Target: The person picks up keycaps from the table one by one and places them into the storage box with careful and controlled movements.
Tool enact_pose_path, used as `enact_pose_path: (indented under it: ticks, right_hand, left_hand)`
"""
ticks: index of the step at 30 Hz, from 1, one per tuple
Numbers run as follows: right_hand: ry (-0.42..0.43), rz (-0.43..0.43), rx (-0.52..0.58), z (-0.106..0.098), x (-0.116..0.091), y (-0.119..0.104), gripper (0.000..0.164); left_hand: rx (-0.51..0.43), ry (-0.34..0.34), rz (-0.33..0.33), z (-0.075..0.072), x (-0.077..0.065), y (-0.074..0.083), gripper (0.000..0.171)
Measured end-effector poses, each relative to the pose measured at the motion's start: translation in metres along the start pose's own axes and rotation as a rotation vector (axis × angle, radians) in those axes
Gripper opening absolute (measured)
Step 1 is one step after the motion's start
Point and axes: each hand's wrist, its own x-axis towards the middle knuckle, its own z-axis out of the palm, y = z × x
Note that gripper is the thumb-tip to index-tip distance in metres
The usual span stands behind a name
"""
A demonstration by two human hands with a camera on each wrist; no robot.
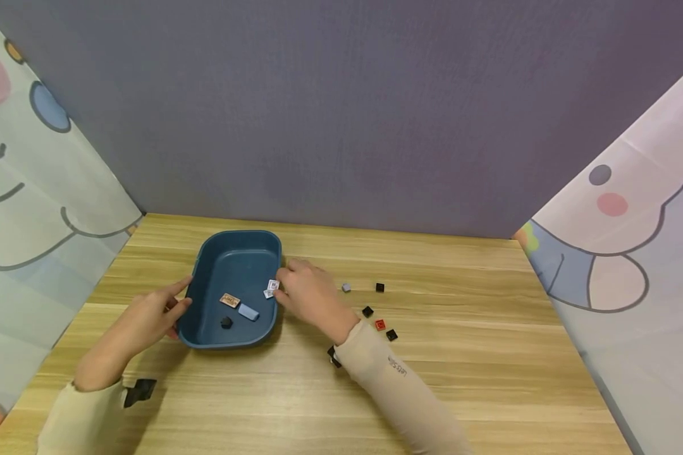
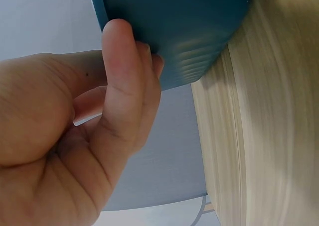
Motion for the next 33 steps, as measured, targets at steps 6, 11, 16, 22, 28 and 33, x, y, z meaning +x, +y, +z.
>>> enact_pose_path:
  ticks: [6,11,16,22,28,33]
  right_hand:
    - [-0.032,-0.001,0.023,0.004,0.001,-0.006,0.023]
    - [-0.021,-0.017,0.043,0.005,0.001,-0.007,0.026]
    - [-0.015,-0.005,0.049,0.005,0.001,-0.006,0.030]
    - [0.004,0.000,0.049,0.002,-0.001,0.004,0.029]
    - [0.040,0.007,0.016,-0.001,-0.014,0.024,0.024]
    - [0.041,0.023,-0.006,-0.006,-0.031,0.047,0.023]
  left_hand:
    - [0.003,0.006,0.012,0.000,-0.001,0.000,0.052]
    - [0.002,0.006,0.008,0.000,-0.001,0.000,0.052]
    - [-0.003,0.000,0.002,0.000,-0.001,0.001,0.052]
    - [-0.003,0.008,0.005,-0.001,-0.002,0.001,0.052]
    - [0.000,0.011,0.013,0.000,-0.001,0.002,0.051]
    - [-0.004,0.013,0.020,0.001,-0.001,0.000,0.052]
